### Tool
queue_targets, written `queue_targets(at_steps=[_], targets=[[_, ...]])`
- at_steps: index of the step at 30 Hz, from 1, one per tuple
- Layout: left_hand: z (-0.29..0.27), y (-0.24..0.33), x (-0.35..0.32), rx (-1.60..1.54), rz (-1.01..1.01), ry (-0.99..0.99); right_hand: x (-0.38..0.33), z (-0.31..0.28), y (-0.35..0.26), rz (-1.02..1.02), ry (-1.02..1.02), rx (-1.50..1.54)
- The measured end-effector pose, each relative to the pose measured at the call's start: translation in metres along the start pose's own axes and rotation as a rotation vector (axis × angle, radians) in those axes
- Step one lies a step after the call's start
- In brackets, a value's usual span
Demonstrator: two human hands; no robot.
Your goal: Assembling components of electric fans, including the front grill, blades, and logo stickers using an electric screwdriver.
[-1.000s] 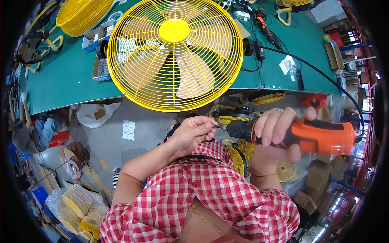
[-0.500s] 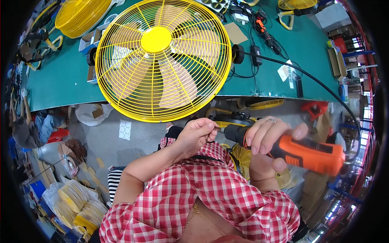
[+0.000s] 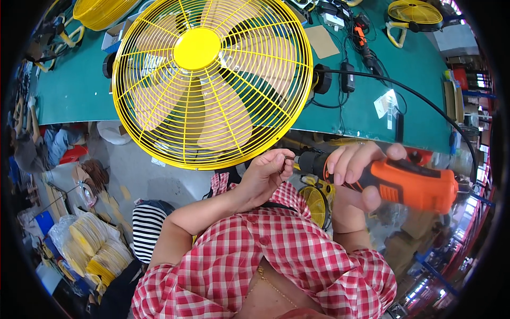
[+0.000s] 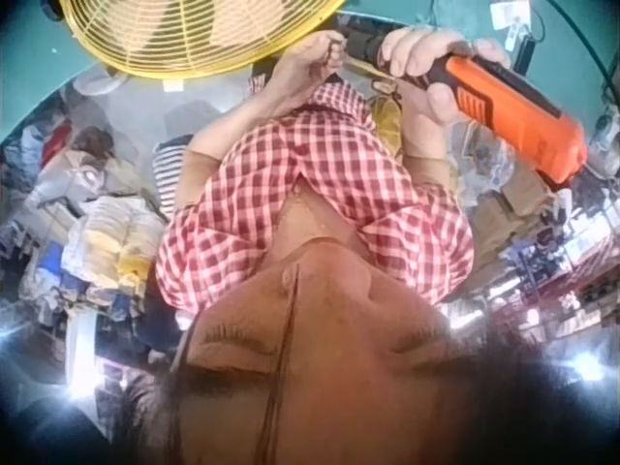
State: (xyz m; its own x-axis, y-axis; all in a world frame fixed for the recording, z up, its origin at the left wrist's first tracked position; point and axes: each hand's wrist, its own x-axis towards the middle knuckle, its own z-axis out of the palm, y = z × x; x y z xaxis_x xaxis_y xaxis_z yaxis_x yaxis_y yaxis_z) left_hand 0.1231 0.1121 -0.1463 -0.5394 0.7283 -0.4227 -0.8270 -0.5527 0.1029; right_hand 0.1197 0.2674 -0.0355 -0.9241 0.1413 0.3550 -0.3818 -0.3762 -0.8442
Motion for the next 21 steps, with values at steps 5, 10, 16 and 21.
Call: queue_targets(at_steps=[5,10,16,21], targets=[[-0.01,-0.007,0.002,-0.171,-0.031,-0.09,0.0,-0.002,0.004,-0.052,-0.185,-0.047],[-0.002,-0.007,0.005,-0.448,-0.024,-0.058,0.0,0.007,0.015,-0.116,-0.243,-0.154],[-0.008,-0.01,0.013,-0.393,0.017,-0.024,0.006,0.007,0.024,-0.045,-0.215,-0.119],[-0.01,-0.011,0.015,-0.404,-0.001,-0.044,0.015,0.007,0.024,0.001,-0.275,-0.102]])
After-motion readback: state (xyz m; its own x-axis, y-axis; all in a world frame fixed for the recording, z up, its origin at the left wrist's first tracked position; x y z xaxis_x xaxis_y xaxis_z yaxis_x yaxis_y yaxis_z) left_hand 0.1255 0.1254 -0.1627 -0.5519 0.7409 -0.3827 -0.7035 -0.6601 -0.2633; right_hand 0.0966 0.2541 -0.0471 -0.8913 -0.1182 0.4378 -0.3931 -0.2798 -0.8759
